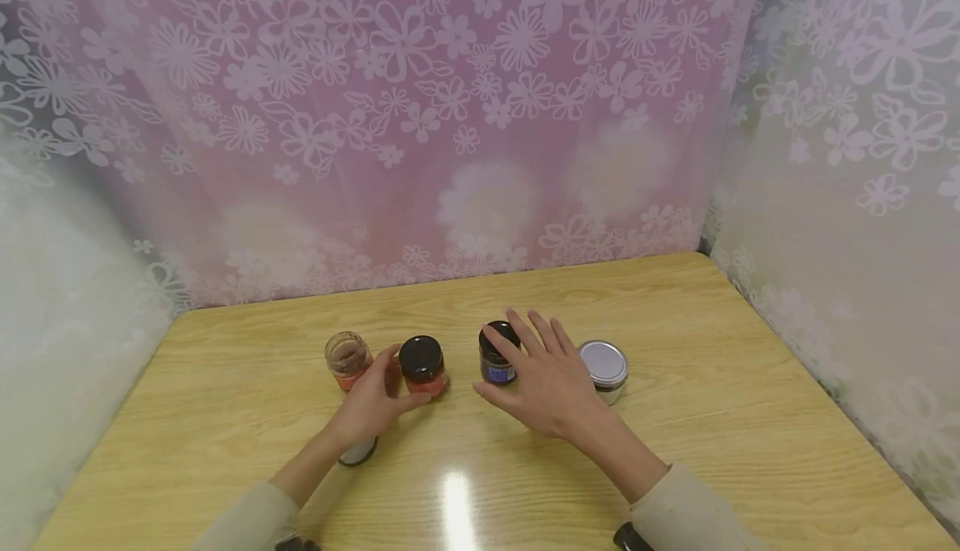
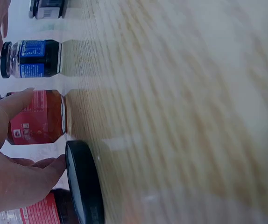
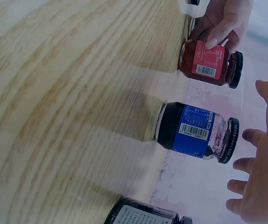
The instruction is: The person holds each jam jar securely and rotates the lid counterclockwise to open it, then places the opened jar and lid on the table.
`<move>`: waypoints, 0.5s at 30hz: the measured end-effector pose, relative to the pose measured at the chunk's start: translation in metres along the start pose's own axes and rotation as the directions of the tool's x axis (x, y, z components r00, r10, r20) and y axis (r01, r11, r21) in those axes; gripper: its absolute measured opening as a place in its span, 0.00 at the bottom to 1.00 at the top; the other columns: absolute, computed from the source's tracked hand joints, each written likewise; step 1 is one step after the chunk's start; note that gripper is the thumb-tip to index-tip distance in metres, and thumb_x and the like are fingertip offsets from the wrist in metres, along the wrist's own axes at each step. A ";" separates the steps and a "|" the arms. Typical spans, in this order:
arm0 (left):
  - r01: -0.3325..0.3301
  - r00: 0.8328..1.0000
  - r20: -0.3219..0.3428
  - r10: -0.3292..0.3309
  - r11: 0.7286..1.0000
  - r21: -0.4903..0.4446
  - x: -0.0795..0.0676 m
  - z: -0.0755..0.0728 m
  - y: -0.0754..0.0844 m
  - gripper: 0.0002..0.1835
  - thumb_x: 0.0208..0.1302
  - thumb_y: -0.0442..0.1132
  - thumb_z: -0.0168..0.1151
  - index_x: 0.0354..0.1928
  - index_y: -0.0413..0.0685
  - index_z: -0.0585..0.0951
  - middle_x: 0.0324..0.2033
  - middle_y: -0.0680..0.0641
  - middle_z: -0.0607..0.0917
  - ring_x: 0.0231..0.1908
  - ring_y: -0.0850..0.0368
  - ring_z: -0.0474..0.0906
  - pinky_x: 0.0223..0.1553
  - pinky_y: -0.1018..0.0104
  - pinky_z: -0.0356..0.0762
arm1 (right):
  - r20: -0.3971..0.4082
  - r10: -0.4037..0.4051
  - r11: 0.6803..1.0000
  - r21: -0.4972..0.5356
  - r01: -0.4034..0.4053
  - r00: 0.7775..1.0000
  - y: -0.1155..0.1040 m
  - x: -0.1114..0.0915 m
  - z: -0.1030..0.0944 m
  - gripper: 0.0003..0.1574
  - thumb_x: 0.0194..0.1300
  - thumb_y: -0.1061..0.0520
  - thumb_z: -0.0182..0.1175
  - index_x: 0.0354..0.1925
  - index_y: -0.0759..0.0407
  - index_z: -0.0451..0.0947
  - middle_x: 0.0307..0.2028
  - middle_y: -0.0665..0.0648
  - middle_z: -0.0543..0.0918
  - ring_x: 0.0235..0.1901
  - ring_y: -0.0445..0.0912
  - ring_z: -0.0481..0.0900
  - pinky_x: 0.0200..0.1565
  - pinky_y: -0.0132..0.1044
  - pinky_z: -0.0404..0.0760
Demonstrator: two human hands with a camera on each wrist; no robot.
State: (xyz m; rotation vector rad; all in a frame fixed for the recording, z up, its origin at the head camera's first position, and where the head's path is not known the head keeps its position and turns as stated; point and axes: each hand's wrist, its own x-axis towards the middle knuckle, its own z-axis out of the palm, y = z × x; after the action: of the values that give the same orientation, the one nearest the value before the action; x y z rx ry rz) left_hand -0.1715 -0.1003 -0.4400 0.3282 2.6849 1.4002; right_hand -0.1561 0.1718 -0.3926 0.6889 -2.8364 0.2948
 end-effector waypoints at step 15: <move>0.018 1.000 0.003 -0.018 0.994 -0.111 0.013 0.008 -0.001 0.49 0.47 0.48 0.77 0.67 0.39 0.60 0.51 0.44 0.78 0.50 0.48 0.75 0.49 0.51 0.73 | 0.012 -0.001 1.000 0.011 0.001 1.000 0.001 0.000 0.003 0.47 0.63 0.22 0.42 0.72 0.41 0.57 0.73 0.57 0.53 0.71 0.57 0.46 0.67 0.57 0.45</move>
State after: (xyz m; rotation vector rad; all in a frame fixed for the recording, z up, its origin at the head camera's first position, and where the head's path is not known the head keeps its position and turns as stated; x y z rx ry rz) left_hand -0.1831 -0.0914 -0.4456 0.2943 2.5890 1.5349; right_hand -0.1568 0.1715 -0.3960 0.6971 -2.8473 0.3070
